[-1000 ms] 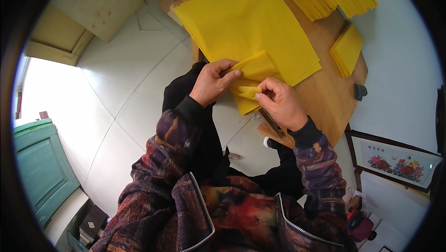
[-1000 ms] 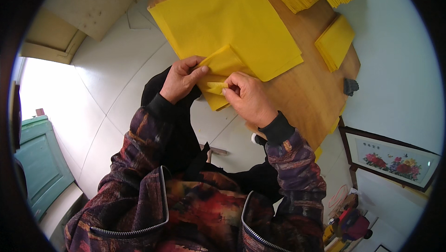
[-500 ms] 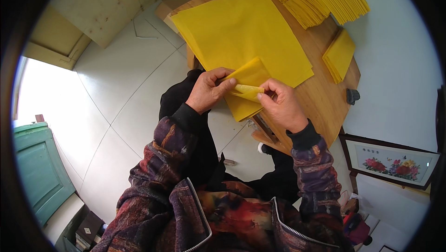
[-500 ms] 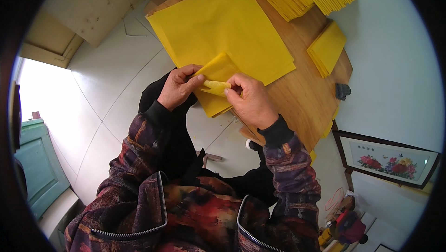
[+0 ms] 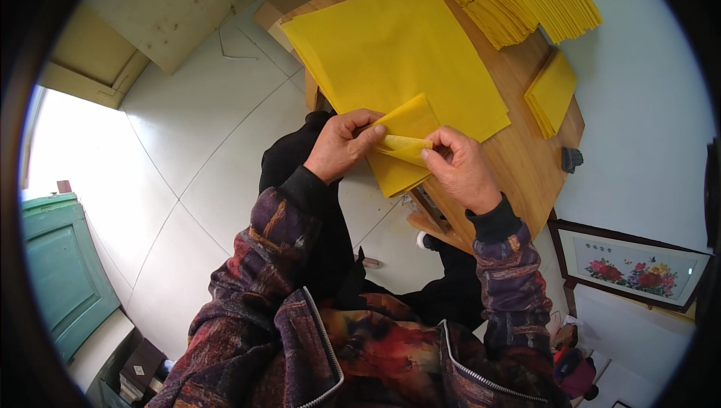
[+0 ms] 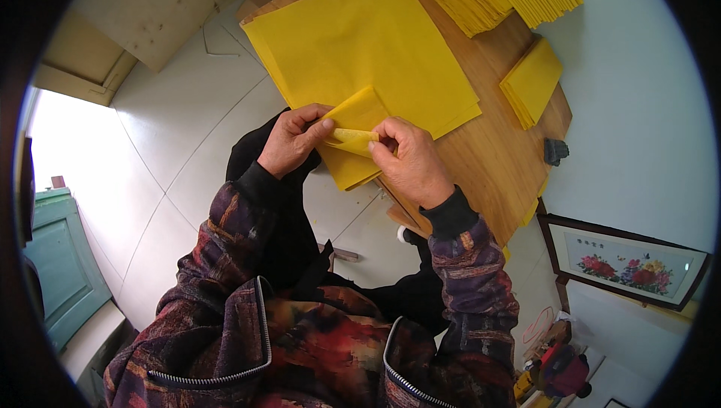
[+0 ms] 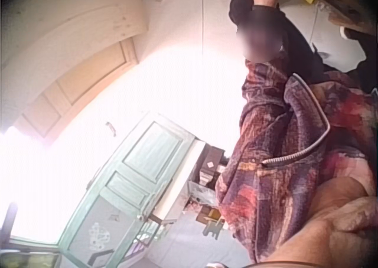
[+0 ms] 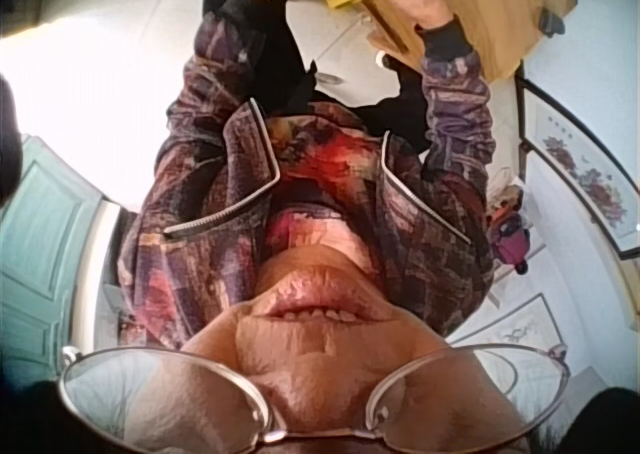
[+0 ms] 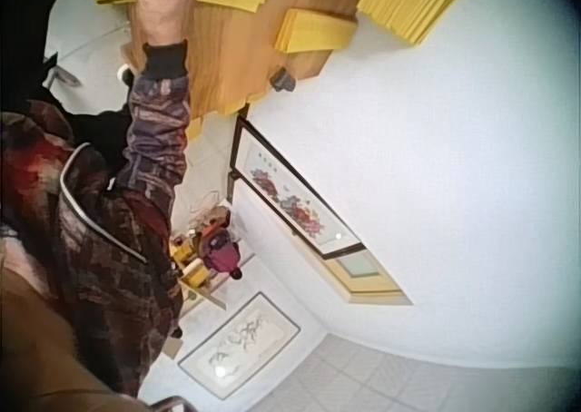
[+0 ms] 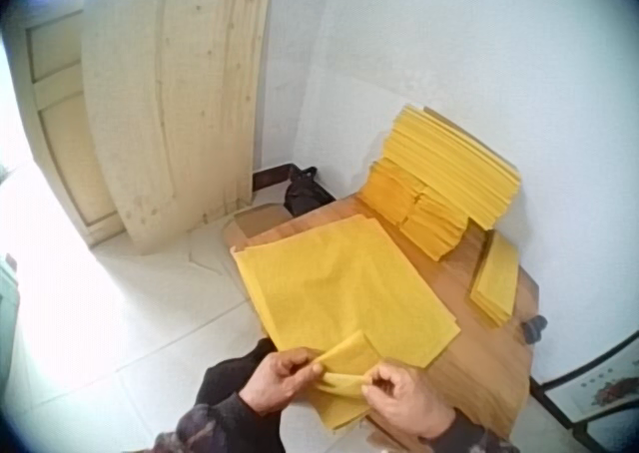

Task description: The person folds yellow paper sheets by hand on a wooden table. They fold each sheet in half, crease it, and place it into a growing stack. The process is repeated for multiple sheets throughout the clip.

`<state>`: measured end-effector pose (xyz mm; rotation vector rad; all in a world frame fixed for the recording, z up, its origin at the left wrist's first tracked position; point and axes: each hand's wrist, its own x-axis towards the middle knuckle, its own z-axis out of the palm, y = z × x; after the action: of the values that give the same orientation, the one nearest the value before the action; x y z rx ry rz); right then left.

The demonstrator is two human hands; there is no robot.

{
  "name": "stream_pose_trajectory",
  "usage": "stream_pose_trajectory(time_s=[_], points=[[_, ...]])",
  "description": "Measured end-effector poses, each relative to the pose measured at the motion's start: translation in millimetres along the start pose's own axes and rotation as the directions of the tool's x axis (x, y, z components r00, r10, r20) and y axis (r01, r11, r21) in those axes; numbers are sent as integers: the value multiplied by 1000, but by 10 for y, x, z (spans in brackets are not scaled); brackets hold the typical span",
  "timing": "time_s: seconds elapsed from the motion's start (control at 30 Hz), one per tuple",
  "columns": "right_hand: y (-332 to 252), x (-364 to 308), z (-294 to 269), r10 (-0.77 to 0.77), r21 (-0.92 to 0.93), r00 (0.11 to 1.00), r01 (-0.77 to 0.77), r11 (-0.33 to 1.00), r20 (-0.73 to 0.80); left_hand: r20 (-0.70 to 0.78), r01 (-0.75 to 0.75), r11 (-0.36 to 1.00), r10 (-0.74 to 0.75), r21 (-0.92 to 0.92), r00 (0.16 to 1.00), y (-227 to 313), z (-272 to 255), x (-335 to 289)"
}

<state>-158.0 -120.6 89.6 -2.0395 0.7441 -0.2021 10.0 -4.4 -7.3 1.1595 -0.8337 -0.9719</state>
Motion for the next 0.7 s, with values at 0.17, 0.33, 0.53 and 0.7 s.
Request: stream_pose_trajectory(time_s=[0.17,0.33,0.53,0.7], points=[[-3,3,-1,2,1,1000,-2,1000,-1,0,0,1000,0,7,1000,11,-4,-2],[-22,0,-13,18,-6,1000,-18,1000,6,1,-7,1000,7,-7,1000,16,-1,-2],[-14,14,-8,15,-4,1000,-15,1000,2,8,5,1000,-5,1,1000,25,-11,-2],[3,18,-36,15,-43,999,-14,999,42,6,12,1000,-12,1,1000,20,-11,-3]])
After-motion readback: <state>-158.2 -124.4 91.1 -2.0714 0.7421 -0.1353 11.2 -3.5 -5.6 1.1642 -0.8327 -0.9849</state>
